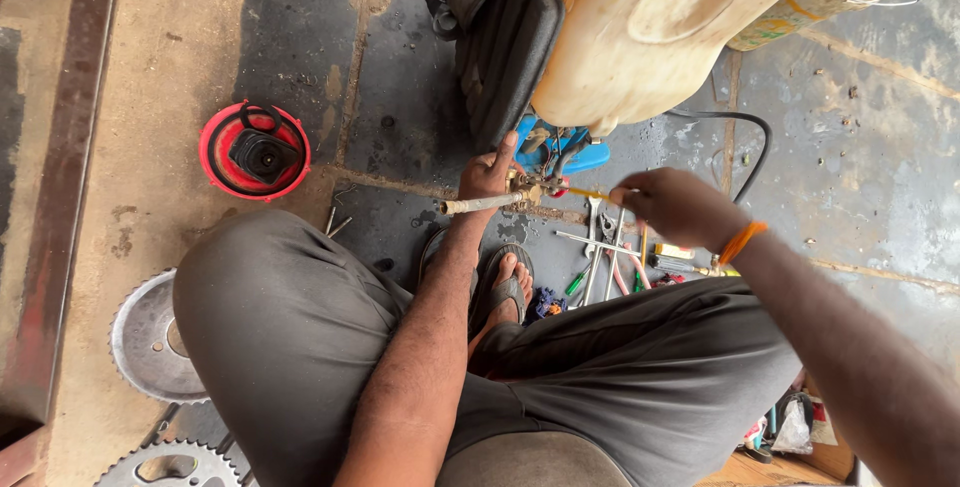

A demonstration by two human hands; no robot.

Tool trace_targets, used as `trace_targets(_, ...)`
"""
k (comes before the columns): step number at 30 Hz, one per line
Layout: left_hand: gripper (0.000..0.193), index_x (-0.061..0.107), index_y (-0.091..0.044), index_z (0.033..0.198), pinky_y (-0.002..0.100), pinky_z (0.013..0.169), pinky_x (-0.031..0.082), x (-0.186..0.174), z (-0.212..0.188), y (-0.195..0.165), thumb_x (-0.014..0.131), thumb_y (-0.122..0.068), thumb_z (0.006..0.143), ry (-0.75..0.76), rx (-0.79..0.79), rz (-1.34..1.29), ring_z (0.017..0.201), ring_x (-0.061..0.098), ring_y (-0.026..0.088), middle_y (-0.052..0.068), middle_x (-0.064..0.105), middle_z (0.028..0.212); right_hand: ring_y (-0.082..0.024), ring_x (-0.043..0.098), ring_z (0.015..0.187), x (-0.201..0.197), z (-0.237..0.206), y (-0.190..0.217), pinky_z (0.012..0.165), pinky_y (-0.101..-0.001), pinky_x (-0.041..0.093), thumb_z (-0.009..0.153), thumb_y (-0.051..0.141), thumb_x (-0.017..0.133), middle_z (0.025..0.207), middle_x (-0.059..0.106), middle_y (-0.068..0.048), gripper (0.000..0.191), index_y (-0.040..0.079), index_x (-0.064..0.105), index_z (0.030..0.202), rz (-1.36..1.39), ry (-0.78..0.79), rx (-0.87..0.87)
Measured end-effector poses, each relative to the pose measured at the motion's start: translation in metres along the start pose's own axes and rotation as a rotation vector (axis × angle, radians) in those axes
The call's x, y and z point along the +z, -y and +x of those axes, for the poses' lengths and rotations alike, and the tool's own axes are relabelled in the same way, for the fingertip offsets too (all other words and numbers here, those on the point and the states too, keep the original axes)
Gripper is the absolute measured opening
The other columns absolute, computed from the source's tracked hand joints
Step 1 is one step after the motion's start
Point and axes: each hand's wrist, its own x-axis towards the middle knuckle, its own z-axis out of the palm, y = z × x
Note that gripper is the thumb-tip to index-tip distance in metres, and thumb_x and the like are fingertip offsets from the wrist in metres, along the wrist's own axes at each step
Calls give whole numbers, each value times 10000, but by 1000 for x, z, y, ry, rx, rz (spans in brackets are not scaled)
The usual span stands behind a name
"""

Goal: The person sits on the floor repairing the brass spray gun and lance of a knapsack power sprayer. They unscrew the gun body using a T-handle rod, pick a small packet from a toolbox, apply its contents to the gun parts, wipe components with a cloth, and reassemble the gun by hand.

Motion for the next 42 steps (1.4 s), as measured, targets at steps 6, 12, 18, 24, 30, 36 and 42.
trace_targets(6, 807, 769, -28, 701, 311, 679, 541, 5, 1, 2, 521, -775, 878, -15, 51, -15, 673, 701, 177, 57, 702, 614, -121, 538, 557, -7, 3, -2, 520, -300, 446, 938, 386, 669, 723, 674, -33, 359, 50, 686, 1060, 110, 165, 69)
trace_targets(12, 810, 767, -33, 701, 311, 668, 542, 5, 0, 1, 520, -784, 876, -6, 20, -19, 664, 693, 160, 53, 697, 613, -150, 469, 634, -6, 11, -10, 575, -341, 402, 1038, 433, 573, 742, 633, -67, 392, 95, 767, 1085, 33, 37, 75)
trace_targets(18, 802, 769, -32, 708, 326, 645, 537, 10, 0, -1, 531, -782, 862, -7, -27, -17, 654, 688, 169, 53, 692, 610, -139, 524, 598, -11, 11, -16, 538, -317, 407, 951, 410, 676, 738, 671, -47, 364, 64, 730, 1052, -23, 85, -143)
trace_targets(24, 804, 763, -22, 721, 311, 651, 515, 7, 1, 2, 500, -753, 929, 5, 86, -10, 656, 654, 158, 62, 657, 603, -241, 420, 601, 0, 10, -19, 579, -425, 367, 1078, 413, 544, 721, 626, -139, 371, 127, 769, 1146, 14, 107, 67)
trace_targets(30, 796, 771, -27, 720, 310, 647, 499, 8, 1, 1, 485, -740, 924, 7, 50, 4, 649, 644, 158, 63, 655, 594, -148, 528, 604, -2, 5, -21, 539, -344, 411, 933, 397, 684, 757, 682, -39, 325, 108, 733, 1074, -28, 74, -153)
trace_targets(36, 808, 758, -23, 699, 314, 665, 508, 5, 2, 1, 477, -744, 932, 20, 51, 5, 655, 641, 158, 63, 656, 595, -215, 483, 619, -4, 5, 2, 609, -397, 395, 1040, 439, 574, 795, 655, -125, 351, 170, 779, 1133, 80, 78, 141)
trace_targets(42, 814, 757, -11, 699, 313, 651, 498, 5, 3, 3, 491, -742, 937, 15, 60, -9, 642, 625, 156, 66, 646, 596, -162, 588, 671, -2, 3, 9, 601, -369, 477, 939, 419, 682, 795, 679, -2, 284, 170, 742, 1061, -287, -41, -24)
